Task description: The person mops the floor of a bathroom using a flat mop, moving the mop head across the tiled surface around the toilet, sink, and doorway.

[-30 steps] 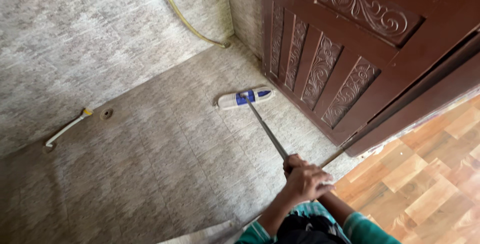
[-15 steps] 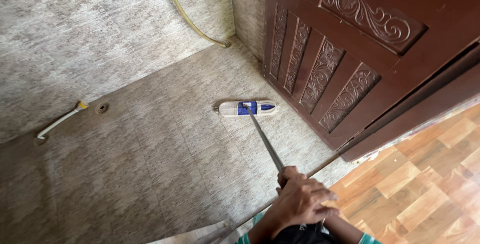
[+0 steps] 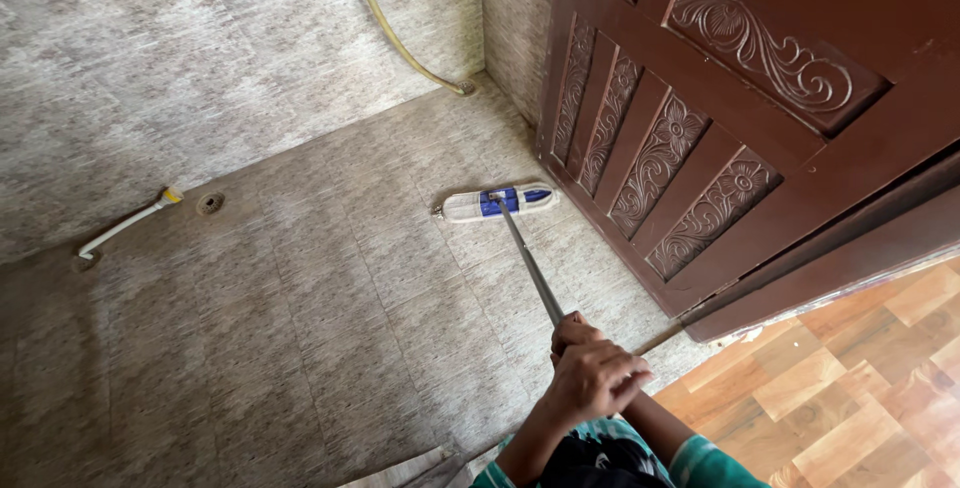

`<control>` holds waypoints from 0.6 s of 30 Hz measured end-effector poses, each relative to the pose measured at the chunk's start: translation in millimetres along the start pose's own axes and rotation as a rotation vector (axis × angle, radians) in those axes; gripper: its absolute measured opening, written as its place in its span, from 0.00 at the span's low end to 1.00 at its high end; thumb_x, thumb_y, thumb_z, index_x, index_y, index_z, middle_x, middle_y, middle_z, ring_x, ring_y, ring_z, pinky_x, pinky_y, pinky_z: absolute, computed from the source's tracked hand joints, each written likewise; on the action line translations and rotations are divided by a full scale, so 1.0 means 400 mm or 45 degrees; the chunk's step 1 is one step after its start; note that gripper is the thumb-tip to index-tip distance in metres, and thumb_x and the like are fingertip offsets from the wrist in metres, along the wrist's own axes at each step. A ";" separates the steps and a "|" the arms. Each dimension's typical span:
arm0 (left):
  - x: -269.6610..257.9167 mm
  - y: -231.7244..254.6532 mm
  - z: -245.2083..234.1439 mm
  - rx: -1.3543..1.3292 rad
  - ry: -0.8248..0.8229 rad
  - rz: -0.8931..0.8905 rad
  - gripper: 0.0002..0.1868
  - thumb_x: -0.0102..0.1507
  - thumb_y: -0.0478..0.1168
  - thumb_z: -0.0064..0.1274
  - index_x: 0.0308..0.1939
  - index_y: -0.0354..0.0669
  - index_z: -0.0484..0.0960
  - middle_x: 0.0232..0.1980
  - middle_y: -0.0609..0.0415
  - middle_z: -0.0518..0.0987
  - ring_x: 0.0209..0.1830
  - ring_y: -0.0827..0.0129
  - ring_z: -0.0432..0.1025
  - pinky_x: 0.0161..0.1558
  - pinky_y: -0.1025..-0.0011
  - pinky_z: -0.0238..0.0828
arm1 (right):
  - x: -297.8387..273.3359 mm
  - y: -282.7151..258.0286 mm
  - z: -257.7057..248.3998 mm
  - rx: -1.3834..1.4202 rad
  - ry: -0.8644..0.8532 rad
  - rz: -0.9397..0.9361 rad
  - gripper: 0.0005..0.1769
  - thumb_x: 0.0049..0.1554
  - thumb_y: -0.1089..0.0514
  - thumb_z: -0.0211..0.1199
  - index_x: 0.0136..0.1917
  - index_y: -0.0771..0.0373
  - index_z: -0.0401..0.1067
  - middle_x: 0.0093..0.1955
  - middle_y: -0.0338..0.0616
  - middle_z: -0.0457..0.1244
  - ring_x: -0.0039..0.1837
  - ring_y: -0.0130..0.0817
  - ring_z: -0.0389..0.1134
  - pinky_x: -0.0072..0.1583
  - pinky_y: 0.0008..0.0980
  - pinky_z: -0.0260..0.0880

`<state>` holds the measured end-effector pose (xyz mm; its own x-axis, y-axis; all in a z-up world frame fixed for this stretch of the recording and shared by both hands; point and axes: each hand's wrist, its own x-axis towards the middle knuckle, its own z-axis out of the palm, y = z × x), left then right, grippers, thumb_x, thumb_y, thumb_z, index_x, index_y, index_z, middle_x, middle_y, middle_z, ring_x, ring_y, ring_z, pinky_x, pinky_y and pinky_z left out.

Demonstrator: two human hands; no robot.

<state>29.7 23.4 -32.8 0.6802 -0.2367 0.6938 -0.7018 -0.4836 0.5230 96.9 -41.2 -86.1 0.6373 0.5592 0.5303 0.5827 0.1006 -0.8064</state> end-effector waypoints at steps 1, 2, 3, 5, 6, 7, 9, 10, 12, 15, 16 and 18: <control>-0.008 -0.018 0.005 0.019 0.007 -0.033 0.07 0.72 0.43 0.56 0.41 0.46 0.83 0.31 0.56 0.82 0.28 0.71 0.78 0.49 0.70 0.74 | 0.016 0.011 0.002 -0.014 0.003 -0.006 0.10 0.58 0.60 0.54 0.34 0.56 0.62 0.29 0.33 0.57 0.33 0.27 0.59 0.48 0.28 0.66; -0.012 -0.037 0.012 0.023 0.009 -0.030 0.07 0.72 0.43 0.56 0.41 0.46 0.83 0.31 0.56 0.82 0.28 0.71 0.78 0.49 0.70 0.74 | 0.025 0.016 0.003 -0.011 -0.003 -0.005 0.10 0.58 0.60 0.54 0.34 0.56 0.62 0.29 0.33 0.57 0.33 0.27 0.59 0.48 0.28 0.67; -0.012 -0.056 0.018 0.008 -0.010 -0.094 0.08 0.73 0.43 0.55 0.41 0.45 0.83 0.32 0.56 0.83 0.29 0.71 0.78 0.48 0.72 0.74 | 0.034 0.021 0.002 -0.014 -0.005 -0.006 0.10 0.58 0.60 0.54 0.35 0.56 0.63 0.29 0.33 0.57 0.33 0.27 0.59 0.48 0.28 0.67; -0.019 -0.065 0.026 -0.003 -0.029 -0.161 0.09 0.73 0.43 0.55 0.42 0.45 0.83 0.33 0.56 0.83 0.30 0.71 0.79 0.46 0.74 0.73 | 0.045 0.029 0.002 -0.023 -0.002 -0.006 0.10 0.59 0.60 0.53 0.35 0.56 0.63 0.29 0.33 0.57 0.33 0.27 0.60 0.48 0.28 0.67; -0.021 -0.063 0.022 0.028 -0.006 -0.174 0.09 0.72 0.43 0.55 0.40 0.44 0.83 0.31 0.56 0.83 0.29 0.70 0.79 0.47 0.72 0.74 | 0.044 0.029 0.009 -0.024 -0.004 0.002 0.10 0.59 0.60 0.53 0.35 0.57 0.63 0.29 0.33 0.57 0.33 0.27 0.60 0.48 0.28 0.67; -0.020 -0.055 0.016 0.060 0.016 -0.187 0.09 0.71 0.42 0.55 0.38 0.44 0.83 0.28 0.57 0.82 0.27 0.70 0.78 0.47 0.70 0.74 | 0.040 0.028 0.013 -0.028 -0.004 0.006 0.10 0.60 0.59 0.53 0.35 0.57 0.63 0.29 0.33 0.57 0.33 0.27 0.60 0.48 0.28 0.67; -0.006 -0.035 -0.001 0.130 0.059 -0.150 0.08 0.70 0.43 0.55 0.38 0.44 0.83 0.29 0.55 0.82 0.29 0.69 0.79 0.49 0.69 0.75 | 0.032 0.026 0.009 -0.032 -0.003 0.015 0.11 0.60 0.59 0.53 0.35 0.57 0.63 0.29 0.33 0.57 0.33 0.26 0.60 0.49 0.28 0.67; -0.003 -0.018 -0.010 0.191 0.096 -0.114 0.08 0.69 0.43 0.55 0.38 0.44 0.82 0.31 0.54 0.83 0.31 0.67 0.79 0.50 0.68 0.75 | 0.017 0.020 0.007 -0.037 -0.001 0.027 0.11 0.61 0.59 0.52 0.36 0.57 0.63 0.29 0.33 0.57 0.32 0.26 0.60 0.49 0.28 0.67; 0.011 0.014 -0.028 0.114 0.077 -0.095 0.09 0.70 0.44 0.55 0.39 0.45 0.83 0.31 0.54 0.83 0.30 0.68 0.79 0.49 0.69 0.75 | -0.021 0.002 -0.004 -0.045 -0.009 0.048 0.11 0.61 0.59 0.52 0.36 0.57 0.63 0.29 0.33 0.57 0.32 0.26 0.60 0.49 0.28 0.68; 0.036 0.081 -0.053 -0.065 0.055 -0.067 0.10 0.71 0.46 0.55 0.40 0.45 0.84 0.31 0.53 0.84 0.28 0.69 0.78 0.45 0.72 0.75 | -0.089 -0.036 -0.036 -0.067 -0.040 0.089 0.12 0.62 0.59 0.51 0.36 0.57 0.64 0.29 0.33 0.57 0.32 0.26 0.60 0.49 0.28 0.68; 0.045 0.104 -0.066 -0.155 0.053 -0.058 0.12 0.70 0.48 0.56 0.41 0.44 0.85 0.31 0.51 0.84 0.27 0.68 0.78 0.42 0.73 0.74 | -0.106 -0.044 -0.042 -0.064 -0.060 0.084 0.12 0.63 0.59 0.51 0.36 0.57 0.64 0.29 0.33 0.57 0.32 0.26 0.60 0.50 0.28 0.68; 0.045 0.147 -0.106 -0.214 0.102 -0.039 0.13 0.72 0.49 0.55 0.41 0.45 0.84 0.32 0.52 0.83 0.31 0.68 0.79 0.46 0.74 0.74 | -0.134 -0.047 -0.043 -0.056 -0.091 0.083 0.12 0.63 0.59 0.51 0.37 0.57 0.64 0.29 0.33 0.57 0.32 0.26 0.60 0.50 0.27 0.68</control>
<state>-8.4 26.6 31.3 0.6874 -0.1531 0.7099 -0.7111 -0.3407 0.6151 60.6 -87.4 -94.9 0.6380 0.6209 0.4555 0.5634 0.0269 -0.8258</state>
